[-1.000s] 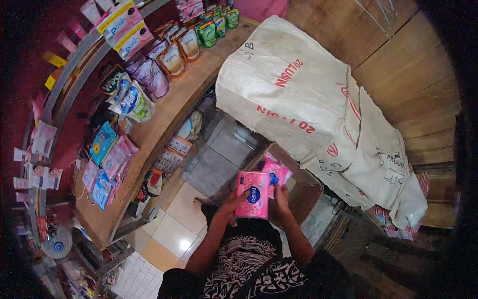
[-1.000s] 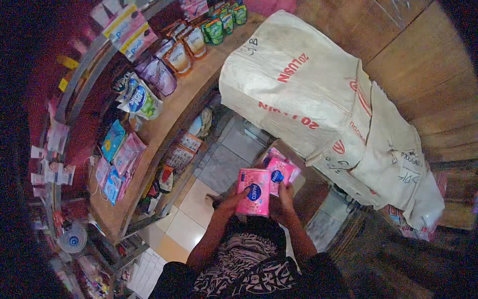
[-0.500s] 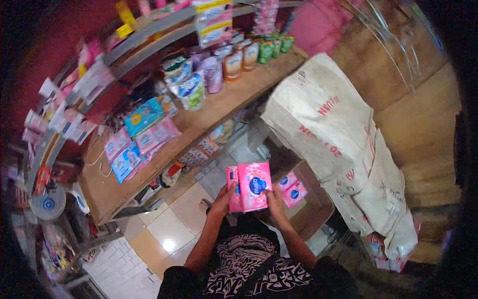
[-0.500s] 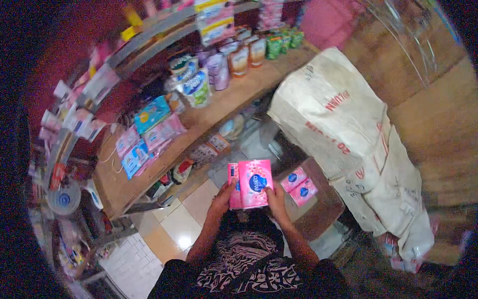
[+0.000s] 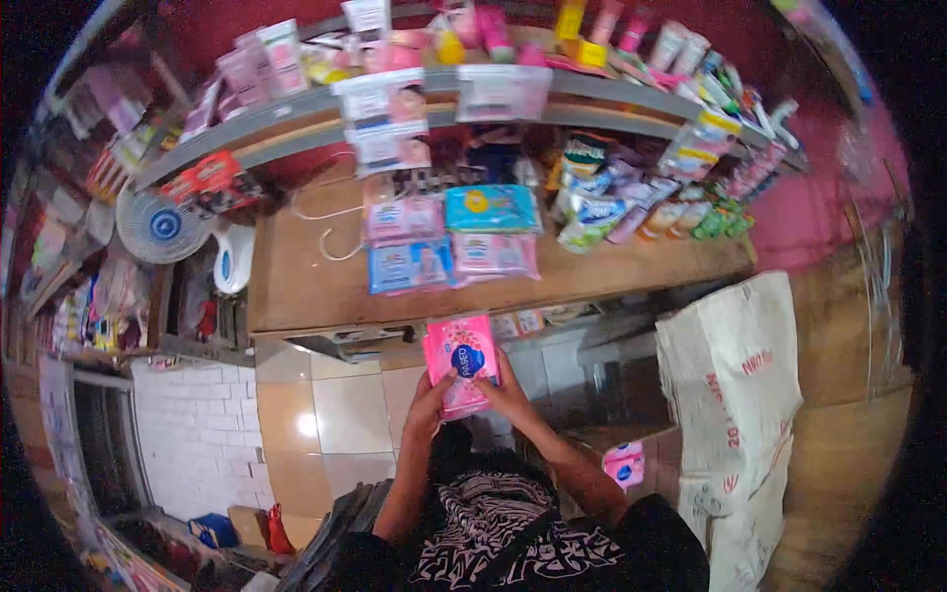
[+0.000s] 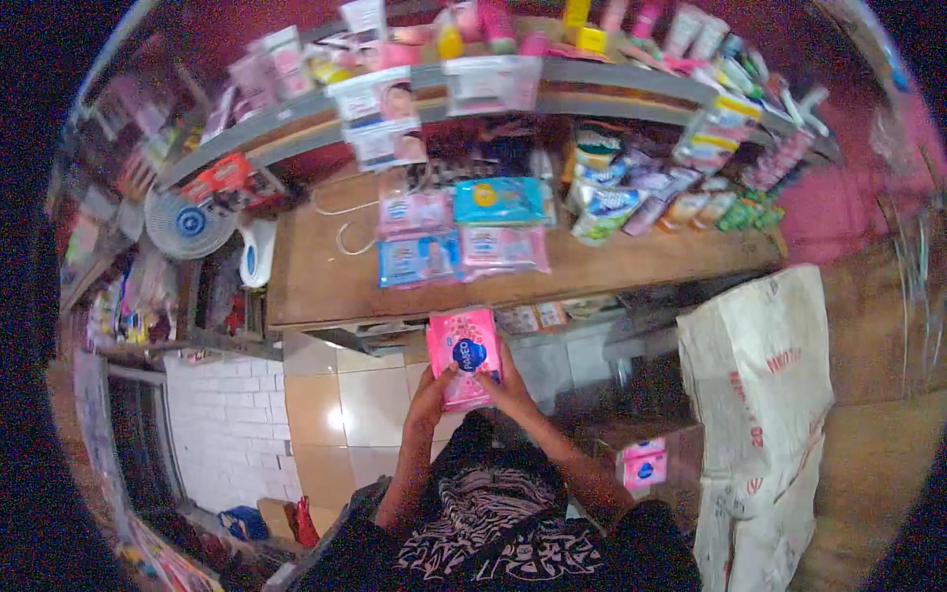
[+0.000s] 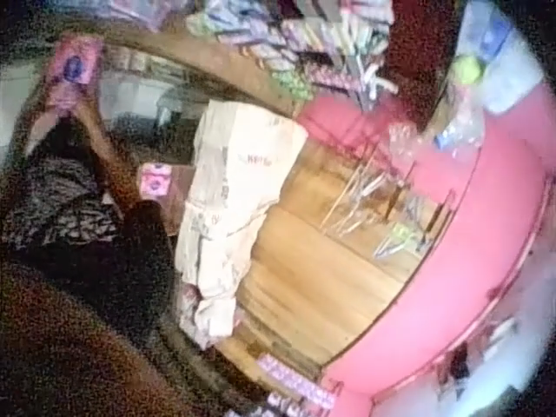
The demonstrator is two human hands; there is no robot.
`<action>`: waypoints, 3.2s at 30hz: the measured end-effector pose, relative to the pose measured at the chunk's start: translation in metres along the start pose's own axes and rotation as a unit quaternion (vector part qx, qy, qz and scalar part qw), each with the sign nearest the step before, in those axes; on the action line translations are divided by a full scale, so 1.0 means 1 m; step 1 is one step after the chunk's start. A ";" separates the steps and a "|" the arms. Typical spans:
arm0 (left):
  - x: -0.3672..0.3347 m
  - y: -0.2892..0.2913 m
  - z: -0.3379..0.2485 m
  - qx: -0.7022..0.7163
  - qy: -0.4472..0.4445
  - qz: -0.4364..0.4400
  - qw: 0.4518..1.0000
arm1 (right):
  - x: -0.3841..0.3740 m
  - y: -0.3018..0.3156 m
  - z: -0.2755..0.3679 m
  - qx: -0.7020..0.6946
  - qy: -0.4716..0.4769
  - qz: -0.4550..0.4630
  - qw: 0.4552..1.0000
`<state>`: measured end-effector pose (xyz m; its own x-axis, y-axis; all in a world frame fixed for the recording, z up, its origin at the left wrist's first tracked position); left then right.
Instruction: Organizing and stocking various personal care products from a box onto display shelves.
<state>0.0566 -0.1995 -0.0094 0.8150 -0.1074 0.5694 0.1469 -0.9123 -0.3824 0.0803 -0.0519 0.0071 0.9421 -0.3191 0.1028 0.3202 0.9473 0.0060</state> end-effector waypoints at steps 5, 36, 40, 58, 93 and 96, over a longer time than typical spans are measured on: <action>-0.023 0.078 -0.059 0.027 -0.061 -0.089 0.994 | -0.033 -0.101 0.005 -0.022 0.032 0.106 0.994; -0.309 0.189 -0.157 -0.232 -0.309 -0.147 0.911 | -0.116 -0.243 -0.066 0.053 0.026 -0.017 0.998; -0.334 0.195 -0.153 -0.399 -0.340 -0.179 0.833 | -0.111 -0.233 -0.062 0.085 0.031 -0.051 0.995; -0.251 0.172 -0.171 -0.334 -0.402 -0.226 0.822 | -0.063 -0.171 -0.082 -0.027 -0.093 -0.045 0.994; 0.030 -0.092 0.097 -0.237 -0.067 0.102 0.964 | 0.034 0.128 -0.095 -0.065 -0.085 -0.353 0.929; 0.055 -0.159 0.158 -0.401 -0.165 0.251 0.865 | 0.072 0.191 -0.092 -0.108 -0.062 -0.429 0.894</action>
<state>0.1670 0.0023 -0.0322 0.7985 -0.5720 0.1879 -0.6006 -0.7783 0.1831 0.2182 0.1037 -0.0759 0.3254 -0.9083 0.2627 0.9449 0.3228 -0.0542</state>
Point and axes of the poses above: each hand's wrist, its own x-axis away from the middle knuckle, its own y-axis out of the back of the hand, z = x × y, the point moved 5 cm from there along -x, towards the middle knuckle, and after that the axes turned 14 degrees about -z, right-handed, at the moved point
